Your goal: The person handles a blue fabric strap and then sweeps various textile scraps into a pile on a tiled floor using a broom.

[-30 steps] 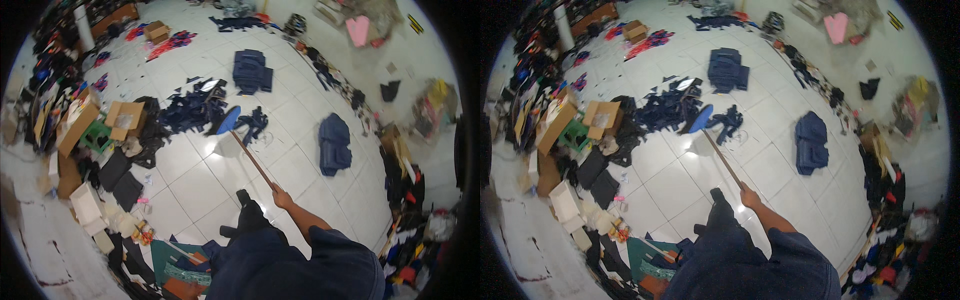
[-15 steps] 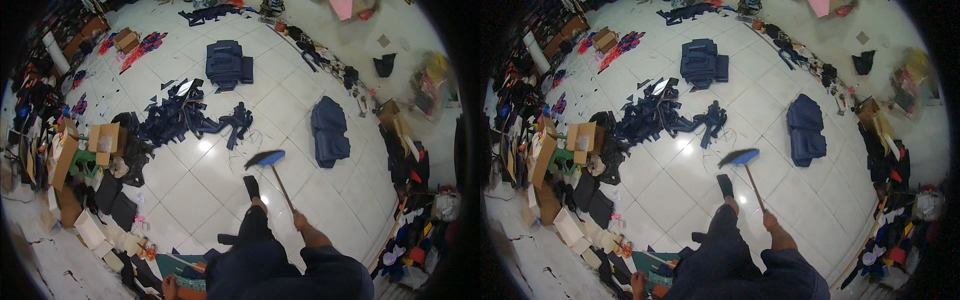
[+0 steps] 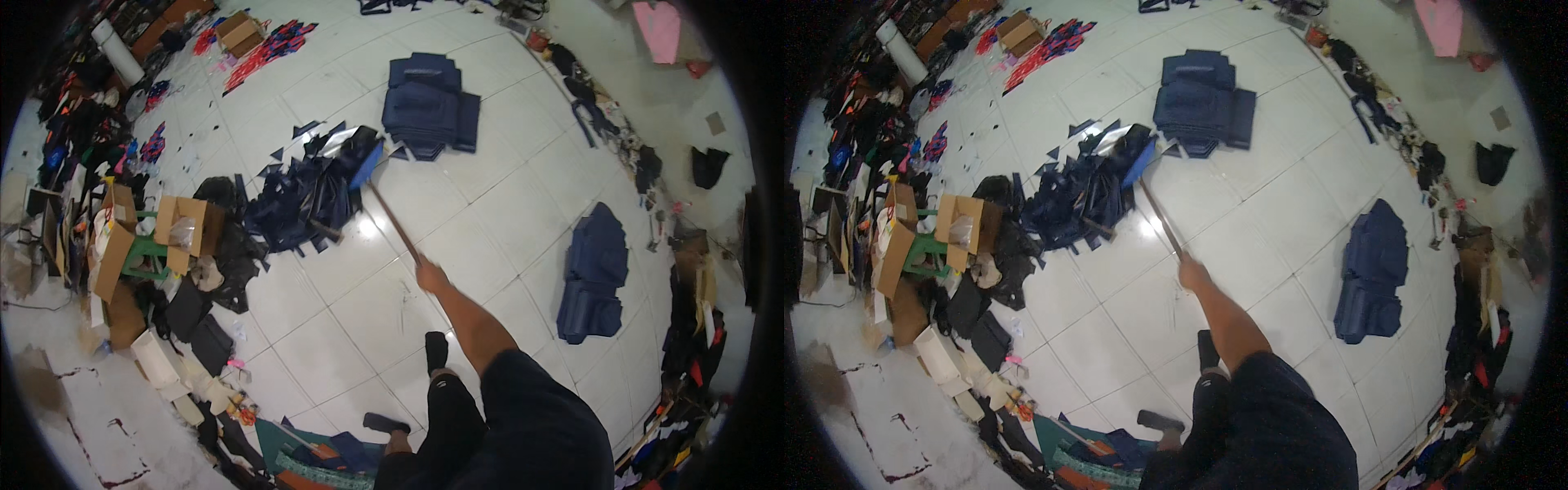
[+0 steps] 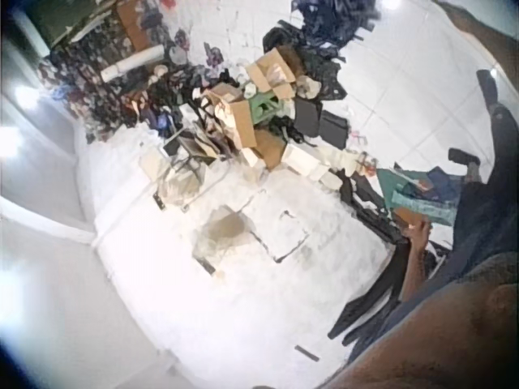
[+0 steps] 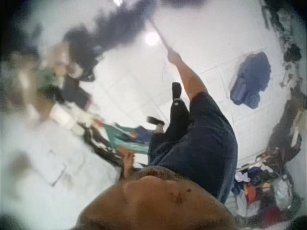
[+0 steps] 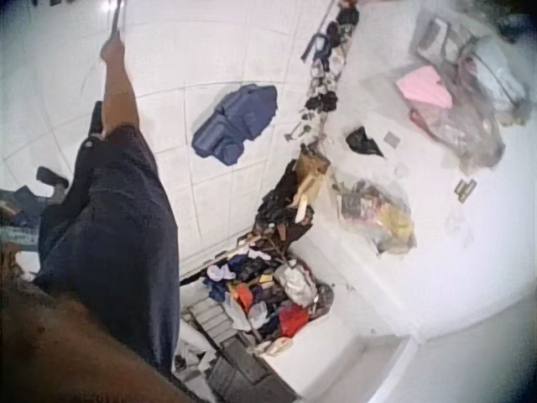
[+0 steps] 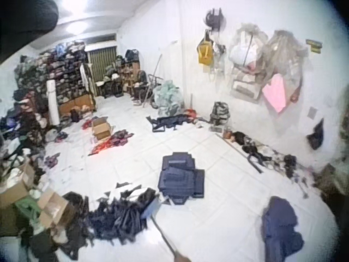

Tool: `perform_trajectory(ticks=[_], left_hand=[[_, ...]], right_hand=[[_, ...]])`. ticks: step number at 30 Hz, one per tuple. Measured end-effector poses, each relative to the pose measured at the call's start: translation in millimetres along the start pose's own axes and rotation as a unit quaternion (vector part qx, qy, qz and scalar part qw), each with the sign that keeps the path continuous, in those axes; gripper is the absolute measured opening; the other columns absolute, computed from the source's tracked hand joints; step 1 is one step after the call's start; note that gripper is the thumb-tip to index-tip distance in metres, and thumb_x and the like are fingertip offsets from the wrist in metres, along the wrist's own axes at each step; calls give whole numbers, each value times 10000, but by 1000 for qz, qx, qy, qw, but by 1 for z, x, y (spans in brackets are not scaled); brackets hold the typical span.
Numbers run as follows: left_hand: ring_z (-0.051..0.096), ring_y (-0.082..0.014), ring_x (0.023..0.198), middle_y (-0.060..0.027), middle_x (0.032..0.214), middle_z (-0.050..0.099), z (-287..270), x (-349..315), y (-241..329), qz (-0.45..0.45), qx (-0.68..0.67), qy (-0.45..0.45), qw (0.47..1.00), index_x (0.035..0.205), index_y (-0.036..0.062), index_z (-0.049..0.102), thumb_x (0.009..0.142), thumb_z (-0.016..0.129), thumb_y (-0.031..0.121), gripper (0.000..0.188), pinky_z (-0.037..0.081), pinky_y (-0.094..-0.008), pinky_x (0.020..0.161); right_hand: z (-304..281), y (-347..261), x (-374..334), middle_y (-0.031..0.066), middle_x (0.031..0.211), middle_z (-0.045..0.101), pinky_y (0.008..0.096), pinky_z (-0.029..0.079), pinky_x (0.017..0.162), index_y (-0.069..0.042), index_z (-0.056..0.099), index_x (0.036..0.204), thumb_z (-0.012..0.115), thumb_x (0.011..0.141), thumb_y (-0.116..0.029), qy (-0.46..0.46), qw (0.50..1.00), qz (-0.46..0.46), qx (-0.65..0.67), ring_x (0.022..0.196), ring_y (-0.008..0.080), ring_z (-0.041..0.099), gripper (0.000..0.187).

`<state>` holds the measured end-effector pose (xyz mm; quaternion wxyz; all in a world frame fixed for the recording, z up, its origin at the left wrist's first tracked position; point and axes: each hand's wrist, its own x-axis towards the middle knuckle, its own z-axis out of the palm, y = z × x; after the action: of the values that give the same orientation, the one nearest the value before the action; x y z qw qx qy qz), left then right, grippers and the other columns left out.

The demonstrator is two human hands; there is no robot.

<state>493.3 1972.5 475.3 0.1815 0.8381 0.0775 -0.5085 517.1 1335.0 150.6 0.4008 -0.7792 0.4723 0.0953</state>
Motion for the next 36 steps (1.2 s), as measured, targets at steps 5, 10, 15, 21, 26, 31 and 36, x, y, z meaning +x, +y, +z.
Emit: perform_trajectory(ticks=[5,10,15,21,26,31,36], left_hand=[[390,-91,585,35,667,462,3,-21,19,132,-3,75,988,895,105,544,948,504,276,184,344,-238,528],[503,-145,739,-46,821,545,-10,-10,-8,65,-127,-3,990,1006,71,565,908,523,439,383,420,-332,654],[547,-161,809,-85,870,576,-19,32,-31,148,228,63,960,1082,27,556,900,509,484,494,439,-354,687],[392,-81,496,24,600,416,-67,73,-31,125,-126,-69,982,816,59,518,918,544,227,199,323,-256,470],[469,-113,585,-48,691,481,-130,92,-105,84,-164,26,982,900,4,543,894,600,273,276,378,-305,528],[533,-118,616,-35,774,553,-163,67,-220,14,-185,37,982,939,25,542,907,560,233,211,423,-268,534],[590,-196,740,-131,900,597,-144,44,-325,32,-168,-24,985,1105,39,554,875,543,424,448,476,-376,705]], right_hand=[[-35,-101,137,248,1078,600,489,475,849,-111,372,1337,433,881,-173,79,993,-52,68,965,430,589,464],[-47,-53,65,291,993,601,495,461,828,-131,301,1396,405,919,-219,95,991,-62,65,919,454,581,496],[-58,5,-97,286,846,616,516,476,718,-149,281,1411,389,954,-267,36,999,27,-1,783,461,596,485],[-16,65,-359,304,801,602,514,470,714,-113,324,1392,382,960,-321,8,997,65,32,793,464,599,483],[54,96,-588,251,1181,550,443,441,910,-112,374,1375,364,965,-351,-20,986,145,78,1087,419,529,475],[136,113,-712,232,1256,514,442,400,974,-108,351,1388,356,954,-319,-143,946,286,54,1141,399,503,482],[188,80,-550,287,1242,487,467,391,965,-81,281,1410,323,962,-346,-89,964,243,60,1134,425,495,523]])
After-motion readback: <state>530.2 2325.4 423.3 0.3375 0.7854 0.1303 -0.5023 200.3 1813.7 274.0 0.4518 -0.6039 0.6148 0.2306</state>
